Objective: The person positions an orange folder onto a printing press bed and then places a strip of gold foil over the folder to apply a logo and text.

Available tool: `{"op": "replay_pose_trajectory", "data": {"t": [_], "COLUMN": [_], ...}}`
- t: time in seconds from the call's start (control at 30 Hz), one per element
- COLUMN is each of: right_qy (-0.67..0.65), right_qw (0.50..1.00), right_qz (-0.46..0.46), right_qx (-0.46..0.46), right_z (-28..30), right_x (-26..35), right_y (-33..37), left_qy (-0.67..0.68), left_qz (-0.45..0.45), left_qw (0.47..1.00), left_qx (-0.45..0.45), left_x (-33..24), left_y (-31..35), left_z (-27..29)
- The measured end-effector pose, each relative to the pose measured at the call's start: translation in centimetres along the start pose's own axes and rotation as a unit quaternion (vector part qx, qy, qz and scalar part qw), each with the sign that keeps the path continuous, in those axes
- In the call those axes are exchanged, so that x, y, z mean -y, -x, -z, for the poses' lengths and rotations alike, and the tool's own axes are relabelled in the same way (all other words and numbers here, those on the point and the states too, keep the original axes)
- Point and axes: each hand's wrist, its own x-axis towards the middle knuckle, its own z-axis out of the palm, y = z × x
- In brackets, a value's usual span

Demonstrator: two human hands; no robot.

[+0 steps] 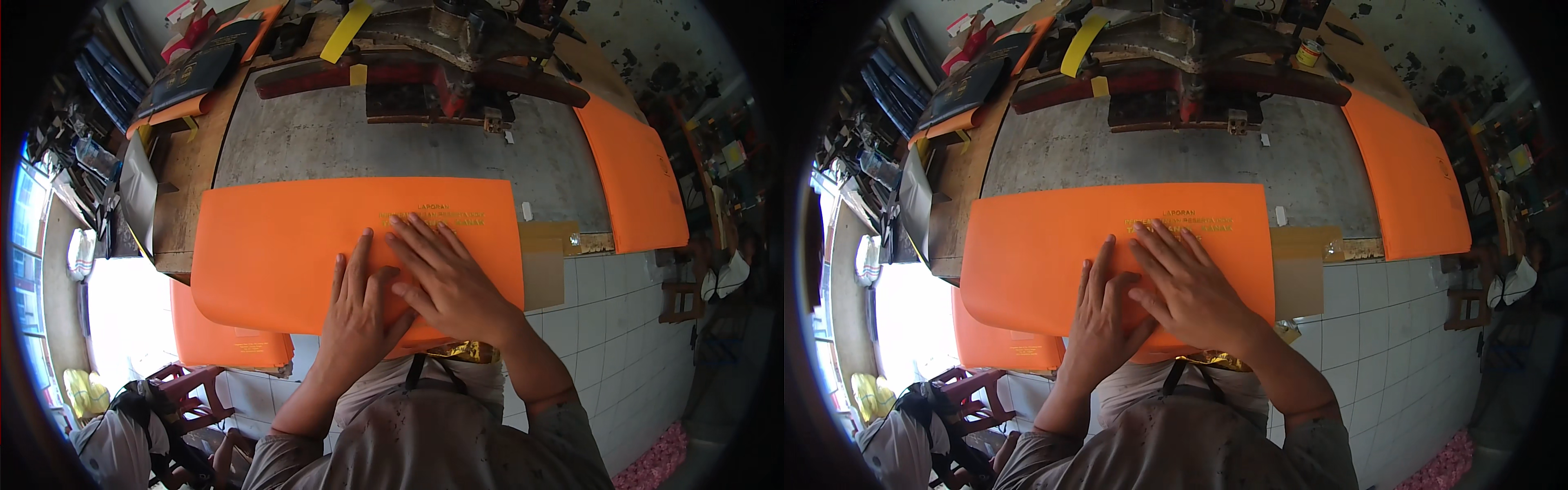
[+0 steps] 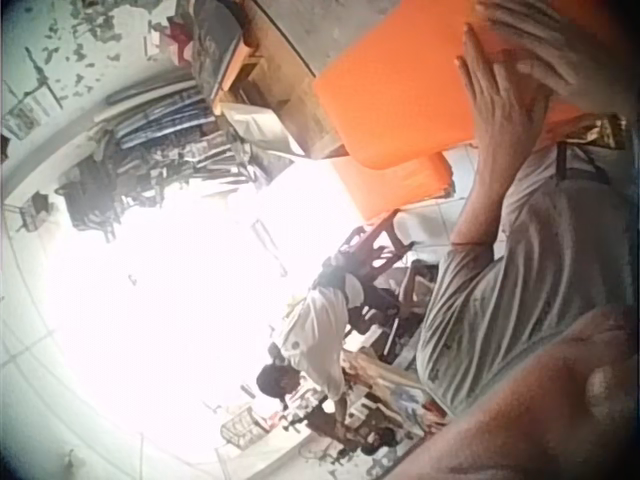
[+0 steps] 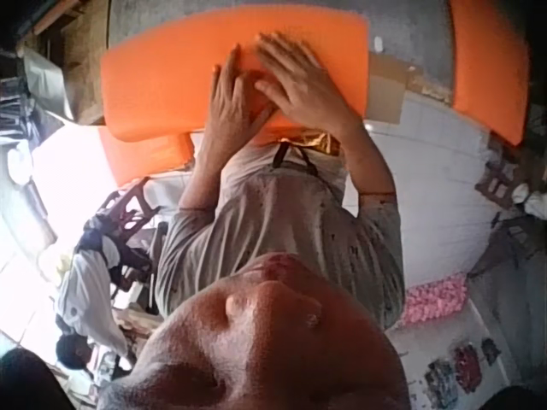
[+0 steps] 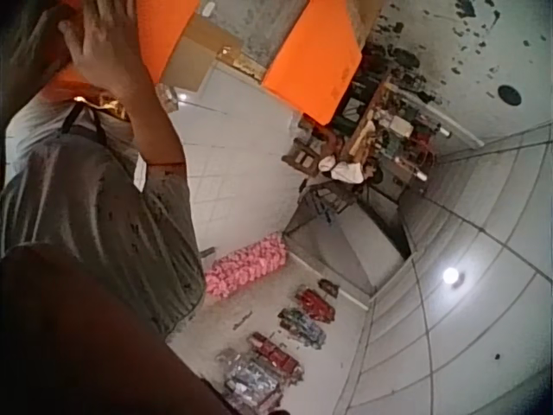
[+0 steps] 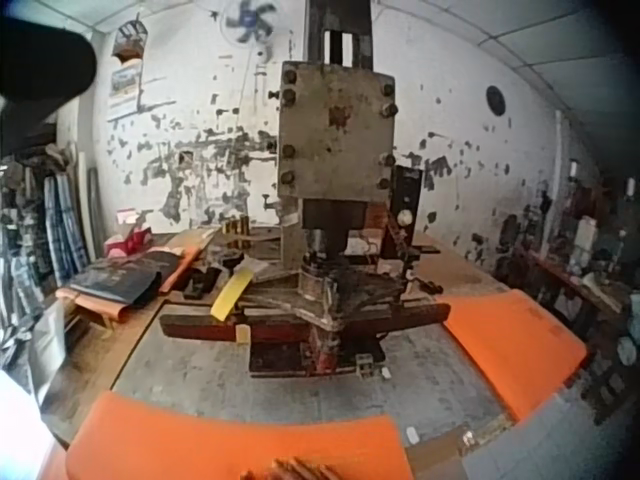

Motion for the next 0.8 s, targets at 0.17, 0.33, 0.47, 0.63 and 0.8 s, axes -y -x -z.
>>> {"op": "replay_pose_trajectory", "data": {"t": [0.17, 0.33, 0.47, 0.63, 0.8], "right_qy": [0.054, 0.006, 0.082, 0.041, -0.035], "right_qw": [0.995, 0.999, 0.989, 0.996, 0.998], "right_qz": [-0.073, 0.025, -0.112, -0.053, 0.038], "right_qx": [-0.043, 0.036, -0.056, -0.051, -0.027], "right_z": [-1.0, -0.4, -0.1, -1.8, -2.4], "right_x": [-1.2, 0.7, -0.9, 1.2, 1.8], "right_y": [-0.1, 0.2, 1.1, -0.4, -1.0], "left_qy": [-0.005, 0.009, 0.018, 0.04, 0.024], "left_qz": [0.004, 0.003, -0.01, 0.003, 0.011], "left_qw": [1.0, 1.0, 1.0, 0.999, 0.997], "left_qx": [0.007, -0.011, -0.018, -0.031, -0.07], "left_x": [-0.4, -0.1, 0.1, 0.1, 0.0], "left_y": [-0.3, 0.0, 0.2, 0.2, -0.1], "left_z": [0.1, -0.1, -0.2, -0.5, -0.8]}}
